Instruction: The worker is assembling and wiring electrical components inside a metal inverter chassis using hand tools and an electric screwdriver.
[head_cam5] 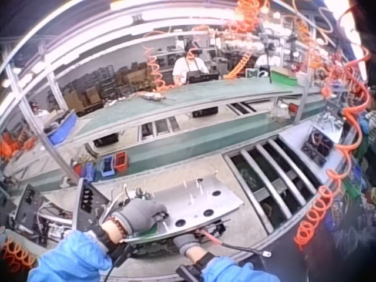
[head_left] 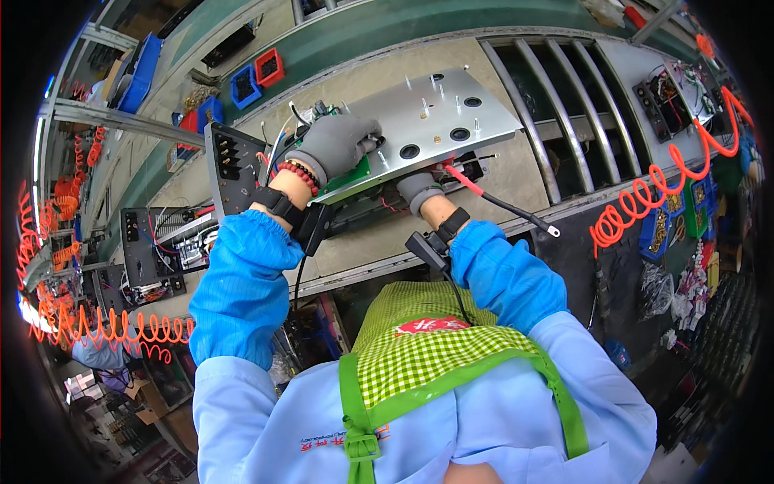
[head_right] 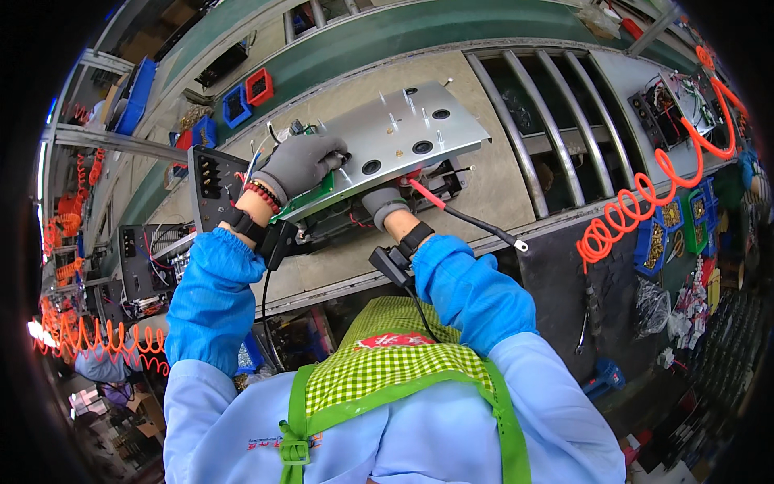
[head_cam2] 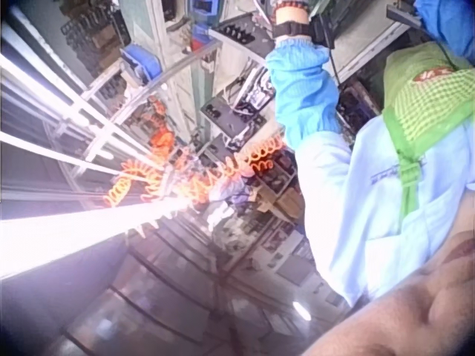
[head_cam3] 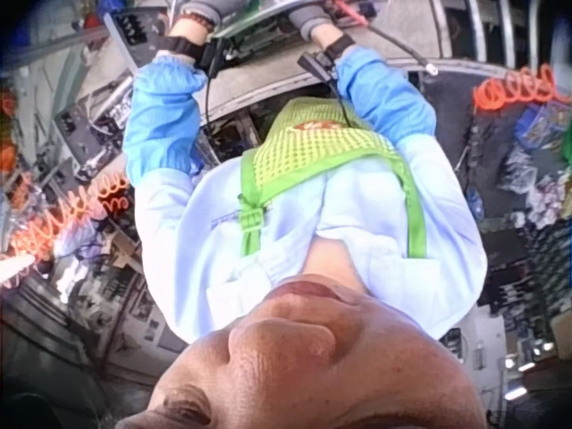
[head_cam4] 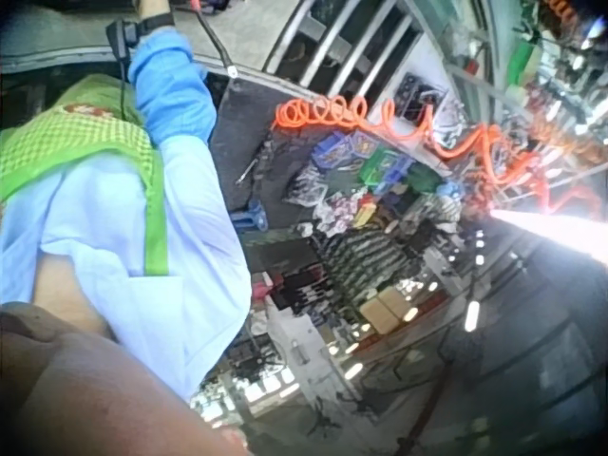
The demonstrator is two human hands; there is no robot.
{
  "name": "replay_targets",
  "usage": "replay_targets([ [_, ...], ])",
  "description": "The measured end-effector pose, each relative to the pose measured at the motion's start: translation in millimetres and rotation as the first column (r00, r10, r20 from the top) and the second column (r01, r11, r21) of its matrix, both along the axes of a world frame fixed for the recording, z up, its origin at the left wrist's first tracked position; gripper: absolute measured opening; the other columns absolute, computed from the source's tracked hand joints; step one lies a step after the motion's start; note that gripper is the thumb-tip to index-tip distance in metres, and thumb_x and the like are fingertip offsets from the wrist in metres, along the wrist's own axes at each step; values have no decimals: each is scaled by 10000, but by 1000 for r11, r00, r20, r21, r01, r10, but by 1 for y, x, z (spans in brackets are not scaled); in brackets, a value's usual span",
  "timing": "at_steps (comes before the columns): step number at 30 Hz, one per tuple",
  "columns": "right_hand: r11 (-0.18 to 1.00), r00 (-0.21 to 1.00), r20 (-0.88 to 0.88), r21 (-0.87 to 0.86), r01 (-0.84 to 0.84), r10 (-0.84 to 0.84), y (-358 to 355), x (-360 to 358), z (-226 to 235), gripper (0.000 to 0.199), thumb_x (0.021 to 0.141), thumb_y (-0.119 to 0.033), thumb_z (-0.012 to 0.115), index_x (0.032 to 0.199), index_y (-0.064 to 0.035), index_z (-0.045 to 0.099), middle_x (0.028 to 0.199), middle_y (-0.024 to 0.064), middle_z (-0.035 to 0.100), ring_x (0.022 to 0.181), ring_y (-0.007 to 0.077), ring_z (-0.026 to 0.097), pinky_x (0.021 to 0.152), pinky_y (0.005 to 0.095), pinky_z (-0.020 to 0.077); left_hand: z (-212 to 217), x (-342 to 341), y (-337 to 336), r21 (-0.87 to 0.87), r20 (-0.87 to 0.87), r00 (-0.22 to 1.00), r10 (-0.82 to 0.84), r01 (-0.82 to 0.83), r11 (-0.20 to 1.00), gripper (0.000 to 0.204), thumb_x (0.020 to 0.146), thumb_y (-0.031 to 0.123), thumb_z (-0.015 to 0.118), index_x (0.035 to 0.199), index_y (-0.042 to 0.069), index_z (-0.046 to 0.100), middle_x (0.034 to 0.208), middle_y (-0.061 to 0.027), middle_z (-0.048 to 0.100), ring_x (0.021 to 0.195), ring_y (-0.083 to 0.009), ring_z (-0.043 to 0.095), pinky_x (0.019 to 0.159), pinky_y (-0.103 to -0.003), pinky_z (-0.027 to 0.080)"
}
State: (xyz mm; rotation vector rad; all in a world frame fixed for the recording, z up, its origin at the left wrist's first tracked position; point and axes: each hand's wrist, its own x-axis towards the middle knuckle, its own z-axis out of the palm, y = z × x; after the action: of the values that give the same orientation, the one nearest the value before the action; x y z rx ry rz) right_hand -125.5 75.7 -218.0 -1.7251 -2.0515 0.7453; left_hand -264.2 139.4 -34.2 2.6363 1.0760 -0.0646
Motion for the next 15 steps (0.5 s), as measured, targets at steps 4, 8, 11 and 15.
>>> replay_targets([
  [4,958,928,-300,-246,149,-221,-66,5,65,450,872,-373,632,1183,-52,588,1096,174,645,898,321,644,806,415,520,-10,-29,5,146,127,983,129,-147,978,158,866,175,615,1003,105,654,903,-147,672,860,-350,644,748,-418,511],
  [8,875,650,-707,91,476,-280,-105,50,35,468,822,-333,711,1126,-5,577,970,155,638,784,274,637,729,376,526,52,-69,11,452,360,911,200,-358,817,137,862,200,610,960,114,653,875,-141,676,833,-350,647,715,-436,512],
  [11,860,658,-590,-137,491,-469,-99,69,11,363,842,-196,684,1149,-18,605,934,56,673,815,171,638,750,325,510,70,-102,8,389,243,843,480,-538,748,194,867,227,609,1031,126,634,879,-137,682,863,-342,650,770,-429,508],
  [15,875,800,-355,-234,424,-483,-78,73,0,331,856,-241,666,1084,-14,588,856,111,635,772,235,636,693,366,506,54,-98,-7,549,114,862,494,-469,692,317,859,232,638,1157,137,586,1052,-130,660,976,-347,627,843,-434,486],
])
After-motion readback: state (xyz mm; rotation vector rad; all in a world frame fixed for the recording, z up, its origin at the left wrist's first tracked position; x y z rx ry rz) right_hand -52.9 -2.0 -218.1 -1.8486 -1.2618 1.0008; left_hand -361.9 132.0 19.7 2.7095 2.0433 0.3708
